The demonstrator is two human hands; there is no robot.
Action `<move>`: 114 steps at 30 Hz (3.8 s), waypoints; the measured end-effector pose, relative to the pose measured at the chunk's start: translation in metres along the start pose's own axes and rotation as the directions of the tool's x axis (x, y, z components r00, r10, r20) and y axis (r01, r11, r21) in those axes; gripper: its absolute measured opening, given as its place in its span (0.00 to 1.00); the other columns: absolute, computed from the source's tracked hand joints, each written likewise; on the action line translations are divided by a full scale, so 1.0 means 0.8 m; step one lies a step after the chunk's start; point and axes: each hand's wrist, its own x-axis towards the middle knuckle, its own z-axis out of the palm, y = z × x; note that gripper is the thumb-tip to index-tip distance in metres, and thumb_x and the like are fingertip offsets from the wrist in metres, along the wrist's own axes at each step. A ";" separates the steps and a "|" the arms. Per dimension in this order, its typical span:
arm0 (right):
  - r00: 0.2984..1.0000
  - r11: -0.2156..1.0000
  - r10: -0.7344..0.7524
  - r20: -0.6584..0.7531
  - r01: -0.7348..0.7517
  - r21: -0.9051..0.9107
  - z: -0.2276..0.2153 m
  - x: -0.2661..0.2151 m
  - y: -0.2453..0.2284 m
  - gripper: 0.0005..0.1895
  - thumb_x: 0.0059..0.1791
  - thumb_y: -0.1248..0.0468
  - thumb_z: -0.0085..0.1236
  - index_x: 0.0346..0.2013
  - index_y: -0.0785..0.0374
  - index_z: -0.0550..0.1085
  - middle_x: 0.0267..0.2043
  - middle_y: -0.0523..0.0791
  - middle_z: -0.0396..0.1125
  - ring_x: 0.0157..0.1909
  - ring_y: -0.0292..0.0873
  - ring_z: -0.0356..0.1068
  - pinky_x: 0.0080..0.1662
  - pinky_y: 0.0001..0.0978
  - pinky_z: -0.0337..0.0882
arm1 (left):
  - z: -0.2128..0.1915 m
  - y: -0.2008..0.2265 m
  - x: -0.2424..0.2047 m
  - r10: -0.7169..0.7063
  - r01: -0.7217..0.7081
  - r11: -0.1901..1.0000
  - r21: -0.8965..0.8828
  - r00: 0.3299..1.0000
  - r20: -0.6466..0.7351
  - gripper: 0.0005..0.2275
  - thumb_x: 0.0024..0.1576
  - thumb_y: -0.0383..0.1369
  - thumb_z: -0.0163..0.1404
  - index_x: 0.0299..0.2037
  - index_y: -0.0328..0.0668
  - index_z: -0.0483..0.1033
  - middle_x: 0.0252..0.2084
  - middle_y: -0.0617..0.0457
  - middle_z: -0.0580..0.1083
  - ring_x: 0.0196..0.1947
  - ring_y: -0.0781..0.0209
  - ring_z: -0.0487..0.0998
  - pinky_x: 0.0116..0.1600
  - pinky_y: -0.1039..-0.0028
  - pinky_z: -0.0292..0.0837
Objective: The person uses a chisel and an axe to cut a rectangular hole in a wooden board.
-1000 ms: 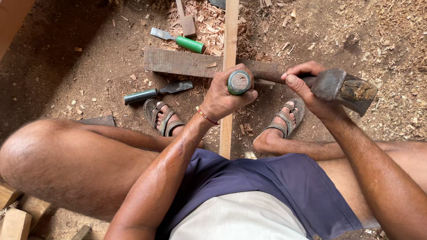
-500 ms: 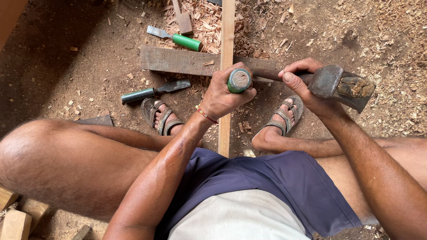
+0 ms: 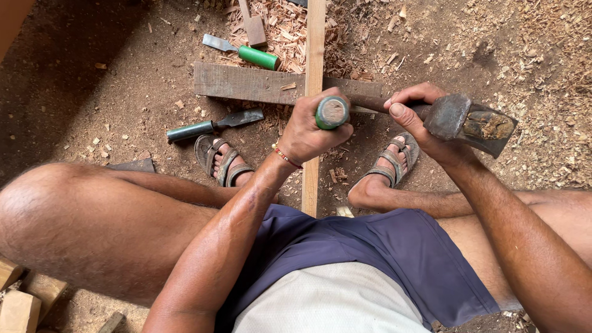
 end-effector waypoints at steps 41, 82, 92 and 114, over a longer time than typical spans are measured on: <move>0.935 0.832 -0.330 0.129 0.353 -0.429 -0.013 -0.030 -0.116 0.14 0.51 0.62 0.62 0.47 0.66 0.70 0.39 0.48 0.70 0.38 0.39 0.70 0.39 0.32 0.73 | 0.012 -0.010 -0.021 0.270 -0.296 0.922 0.250 0.954 0.133 0.19 0.41 0.33 0.65 0.42 0.37 0.75 0.34 0.45 0.73 0.36 0.45 0.78 0.42 0.64 0.74; 0.945 0.849 -0.326 0.037 0.310 -0.428 -0.052 -0.018 -0.169 0.22 0.49 0.47 0.59 0.48 0.57 0.68 0.34 0.38 0.68 0.33 0.33 0.68 0.37 0.25 0.73 | -0.001 -0.001 -0.013 -0.007 -0.006 0.996 0.084 0.988 0.157 0.10 0.51 0.29 0.63 0.34 0.40 0.71 0.30 0.59 0.72 0.33 0.71 0.72 0.38 0.75 0.70; 0.979 0.955 -0.148 -0.143 0.104 -0.277 -0.066 -0.027 -0.174 0.19 0.51 0.57 0.63 0.48 0.62 0.66 0.33 0.39 0.65 0.31 0.32 0.65 0.34 0.25 0.68 | 0.006 0.005 -0.029 0.077 -0.087 0.991 0.101 0.992 0.096 0.08 0.53 0.29 0.62 0.34 0.43 0.73 0.30 0.58 0.77 0.30 0.68 0.80 0.36 0.74 0.76; 0.969 0.932 0.136 -0.206 -0.195 -0.305 -0.060 -0.014 -0.141 0.19 0.51 0.63 0.69 0.48 0.70 0.71 0.36 0.48 0.69 0.39 0.41 0.74 0.40 0.33 0.77 | -0.014 0.013 -0.007 -0.064 0.063 0.997 -0.041 0.998 -0.017 0.09 0.52 0.26 0.61 0.31 0.41 0.70 0.28 0.60 0.72 0.29 0.73 0.71 0.36 0.78 0.70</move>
